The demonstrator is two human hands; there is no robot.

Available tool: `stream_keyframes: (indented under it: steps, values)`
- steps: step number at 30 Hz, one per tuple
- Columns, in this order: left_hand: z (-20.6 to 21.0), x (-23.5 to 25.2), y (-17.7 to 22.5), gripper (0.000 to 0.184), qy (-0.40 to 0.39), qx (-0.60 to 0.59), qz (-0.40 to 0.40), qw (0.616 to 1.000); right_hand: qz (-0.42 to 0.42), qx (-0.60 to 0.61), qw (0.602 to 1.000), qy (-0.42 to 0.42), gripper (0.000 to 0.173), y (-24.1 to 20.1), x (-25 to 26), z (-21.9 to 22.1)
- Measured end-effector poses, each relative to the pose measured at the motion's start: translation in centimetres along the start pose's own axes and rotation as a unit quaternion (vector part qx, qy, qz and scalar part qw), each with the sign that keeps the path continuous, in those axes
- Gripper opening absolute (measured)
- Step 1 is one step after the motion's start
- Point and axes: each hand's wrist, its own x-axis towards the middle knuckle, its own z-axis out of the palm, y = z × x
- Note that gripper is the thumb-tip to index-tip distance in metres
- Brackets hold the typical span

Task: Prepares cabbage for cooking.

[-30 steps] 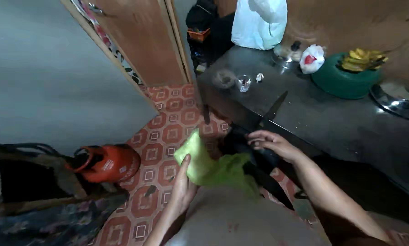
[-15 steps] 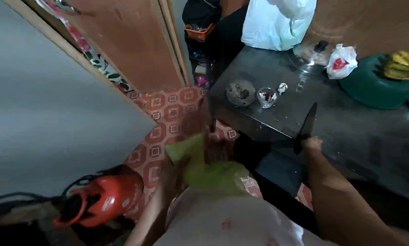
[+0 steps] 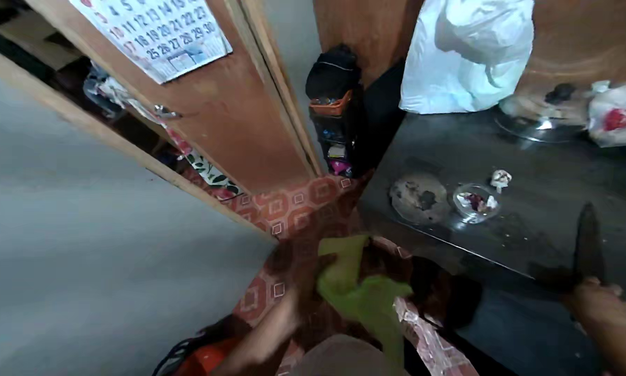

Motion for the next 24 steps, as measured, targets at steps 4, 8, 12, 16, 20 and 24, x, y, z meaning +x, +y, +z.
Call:
stream_keyframes:
  steps: [4,8,12,16,20,24]
  values:
    - [3.2,1.6,-0.1,0.039,0.047,-0.080,-0.060,0.994,0.049,0.030,0.998,-0.021,0.089,1.5,-0.4,-1.2]
    - [7.5,5.6,-0.5,0.038,0.050,-0.034,-0.049,0.997,0.108,0.051,0.989,-0.085,0.076,2.8,-0.9,-3.5]
    - [10.5,11.1,-1.8,0.046,0.051,0.103,-0.047,0.992,0.094,0.083,0.984,-0.129,0.052,7.0,-2.4,-6.4]
    - [11.9,16.5,-3.3,0.075,0.021,0.292,-0.009,0.956,0.073,0.250,0.952,-0.162,0.034,10.0,-7.1,-8.2]
    - [14.6,19.1,-1.7,0.098,-0.031,0.485,0.028,0.873,-0.042,0.361,0.920,-0.149,0.033,6.5,-13.1,-8.3]
    - [15.6,23.8,-0.2,0.100,-0.114,0.542,0.031,0.832,-0.180,0.330,0.916,-0.139,0.037,-1.9,-16.3,-7.3]
